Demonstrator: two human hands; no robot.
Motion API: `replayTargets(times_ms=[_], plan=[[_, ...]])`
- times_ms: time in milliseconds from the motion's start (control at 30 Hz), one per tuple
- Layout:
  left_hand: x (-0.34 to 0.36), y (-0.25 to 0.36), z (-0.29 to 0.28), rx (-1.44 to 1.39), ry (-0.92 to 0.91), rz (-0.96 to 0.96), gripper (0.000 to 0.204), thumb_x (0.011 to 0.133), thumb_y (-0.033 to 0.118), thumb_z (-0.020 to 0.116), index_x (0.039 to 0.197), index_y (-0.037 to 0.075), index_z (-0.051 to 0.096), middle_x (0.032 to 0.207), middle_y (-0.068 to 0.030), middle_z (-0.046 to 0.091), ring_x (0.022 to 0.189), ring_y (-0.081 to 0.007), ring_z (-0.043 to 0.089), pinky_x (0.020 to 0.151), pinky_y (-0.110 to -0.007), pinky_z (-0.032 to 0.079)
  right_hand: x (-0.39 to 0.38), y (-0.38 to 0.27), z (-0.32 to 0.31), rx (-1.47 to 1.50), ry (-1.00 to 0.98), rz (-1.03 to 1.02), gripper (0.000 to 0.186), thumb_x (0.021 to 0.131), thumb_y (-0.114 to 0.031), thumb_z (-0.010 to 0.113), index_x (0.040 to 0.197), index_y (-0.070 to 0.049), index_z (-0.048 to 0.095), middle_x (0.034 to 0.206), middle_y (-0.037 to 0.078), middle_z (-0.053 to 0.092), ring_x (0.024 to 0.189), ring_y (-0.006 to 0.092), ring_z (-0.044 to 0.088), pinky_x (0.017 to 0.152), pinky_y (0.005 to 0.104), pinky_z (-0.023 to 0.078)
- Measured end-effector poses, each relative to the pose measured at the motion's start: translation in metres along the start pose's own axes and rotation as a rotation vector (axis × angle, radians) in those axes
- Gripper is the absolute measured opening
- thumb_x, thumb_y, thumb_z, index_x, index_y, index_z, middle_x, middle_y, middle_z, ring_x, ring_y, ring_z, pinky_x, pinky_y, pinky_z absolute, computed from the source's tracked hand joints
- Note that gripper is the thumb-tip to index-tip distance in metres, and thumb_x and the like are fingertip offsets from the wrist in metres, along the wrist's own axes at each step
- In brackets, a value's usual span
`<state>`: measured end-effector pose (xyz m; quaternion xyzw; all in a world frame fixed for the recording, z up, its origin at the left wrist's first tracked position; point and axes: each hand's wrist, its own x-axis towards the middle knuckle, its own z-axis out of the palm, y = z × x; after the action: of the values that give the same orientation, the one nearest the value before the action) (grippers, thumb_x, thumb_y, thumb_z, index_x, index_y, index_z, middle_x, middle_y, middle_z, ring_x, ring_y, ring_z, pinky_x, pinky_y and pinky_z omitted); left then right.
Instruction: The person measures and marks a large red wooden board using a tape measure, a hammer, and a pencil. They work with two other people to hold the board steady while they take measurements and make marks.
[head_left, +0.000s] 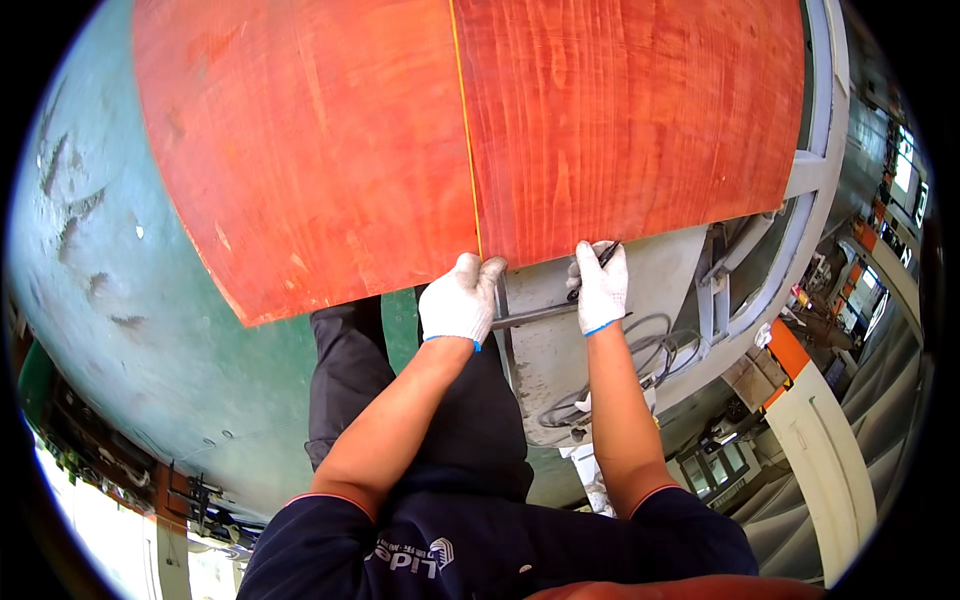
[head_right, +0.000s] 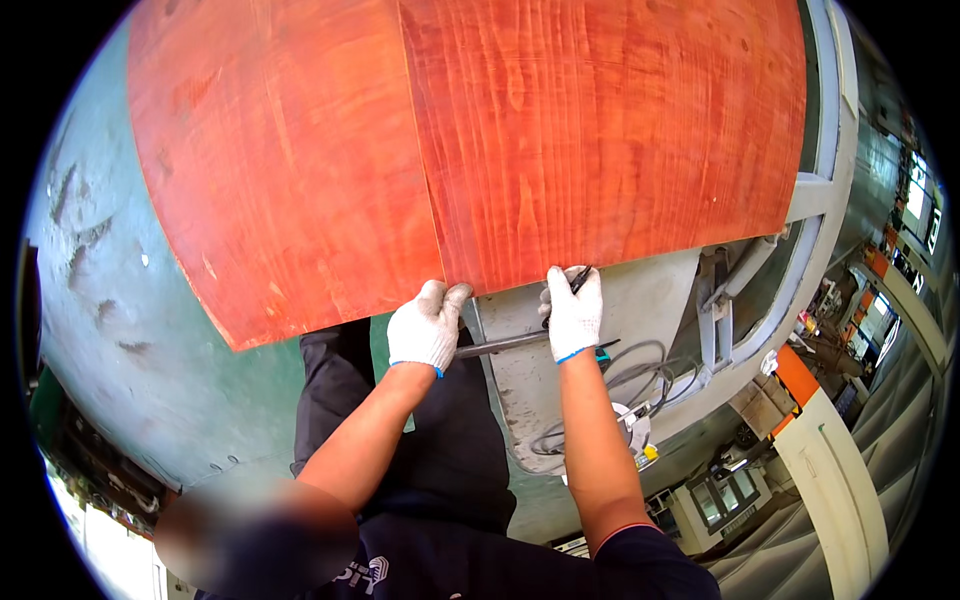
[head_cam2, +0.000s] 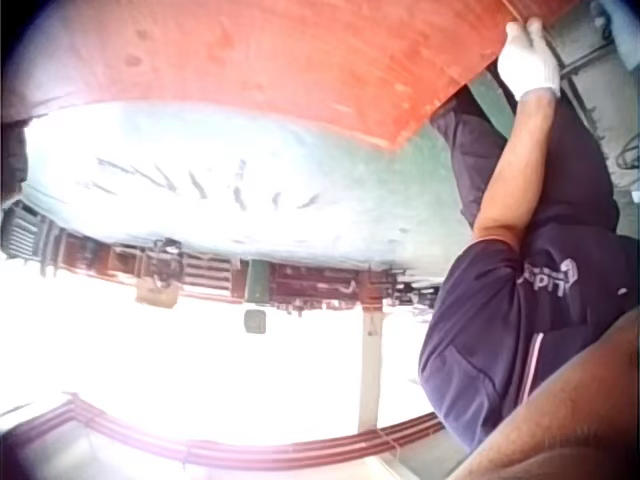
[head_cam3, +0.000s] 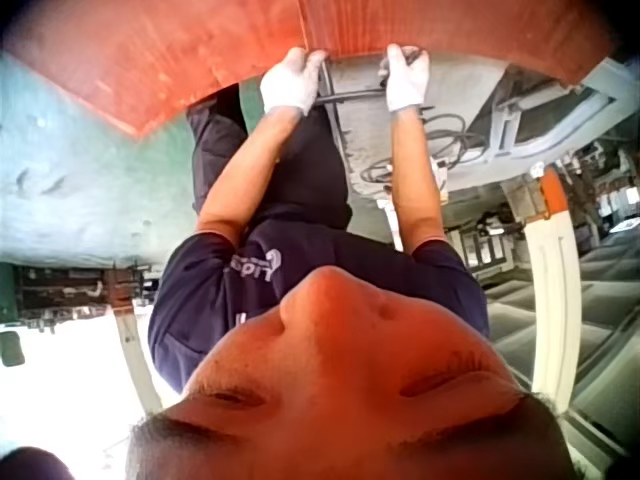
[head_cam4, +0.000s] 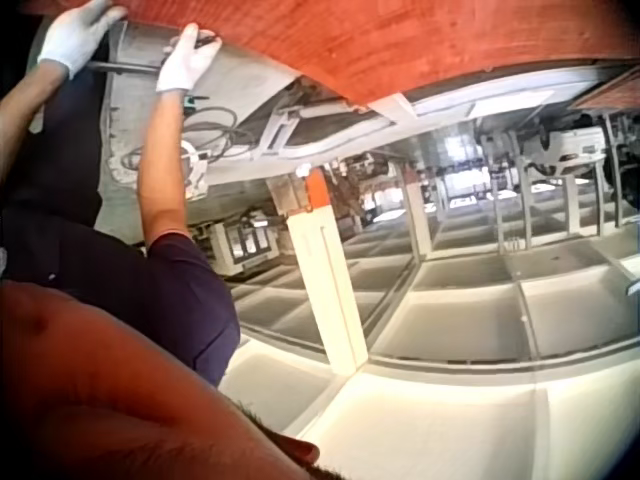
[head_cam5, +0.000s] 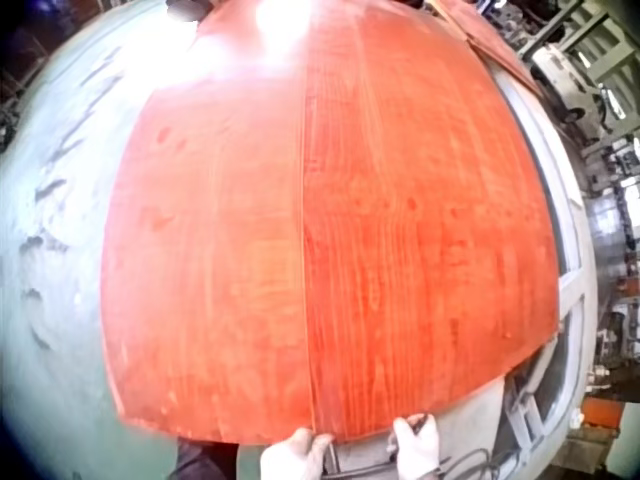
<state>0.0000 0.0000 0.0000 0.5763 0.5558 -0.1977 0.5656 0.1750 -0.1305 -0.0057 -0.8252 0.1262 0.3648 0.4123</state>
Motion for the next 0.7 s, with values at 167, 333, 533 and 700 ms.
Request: replayTargets(times_ms=[167, 333, 533, 700], plan=[[0.005, 0.003, -0.008, 0.245, -0.032, 0.072, 0.053, 0.105, 0.052, 0.051, 0.090, 0.003, 0.061, 0.078, -0.0259, 0.068, 0.083, -0.0464, 0.067, 0.076, -0.054, 0.051, 0.002, 0.001, 0.003, 0.024, -0.008, 0.018, 0.023, 0.099, -0.014, 0.072, 0.100, -0.014, 0.049, 0.079, 0.001, 0.056, 0.061, 0.0097, 0.055, 0.050, 0.0264, 0.046], [0.006, 0.003, -0.011, 0.227, -0.054, 0.077, 0.053, 0.106, 0.052, 0.050, 0.091, 0.003, 0.062, 0.079, -0.0260, 0.069, 0.083, -0.0458, 0.068, 0.076, -0.054, 0.051, 0.002, 0.004, 0.002, -0.027, 0.005, -0.006, 0.024, 0.099, -0.014, 0.071, 0.100, -0.013, 0.047, 0.079, 0.002, 0.058, 0.060, 0.0104, 0.055, 0.049, 0.0273, 0.046], [0.008, 0.004, -0.013, 0.245, -0.073, 0.072, 0.052, 0.106, 0.051, 0.049, 0.092, 0.004, 0.063, 0.084, -0.0251, 0.071, 0.086, -0.0446, 0.070, 0.079, -0.053, 0.053, 0.003, 0.003, 0.003, -0.040, 0.003, -0.027, 0.025, 0.100, -0.015, 0.071, 0.101, -0.012, 0.046, 0.078, 0.003, 0.058, 0.059, 0.0111, 0.054, 0.049, 0.0277, 0.046], [0.010, 0.003, -0.014, 0.250, -0.091, 0.084, 0.050, 0.106, 0.050, 0.048, 0.094, 0.004, 0.064, 0.086, -0.0244, 0.072, 0.087, -0.0441, 0.070, 0.080, -0.053, 0.054, 0.005, 0.003, 0.001, -0.053, -0.020, -0.007, 0.024, 0.100, -0.015, 0.069, 0.102, -0.011, 0.046, 0.078, 0.004, 0.058, 0.059, 0.0112, 0.055, 0.049, 0.0278, 0.047]])
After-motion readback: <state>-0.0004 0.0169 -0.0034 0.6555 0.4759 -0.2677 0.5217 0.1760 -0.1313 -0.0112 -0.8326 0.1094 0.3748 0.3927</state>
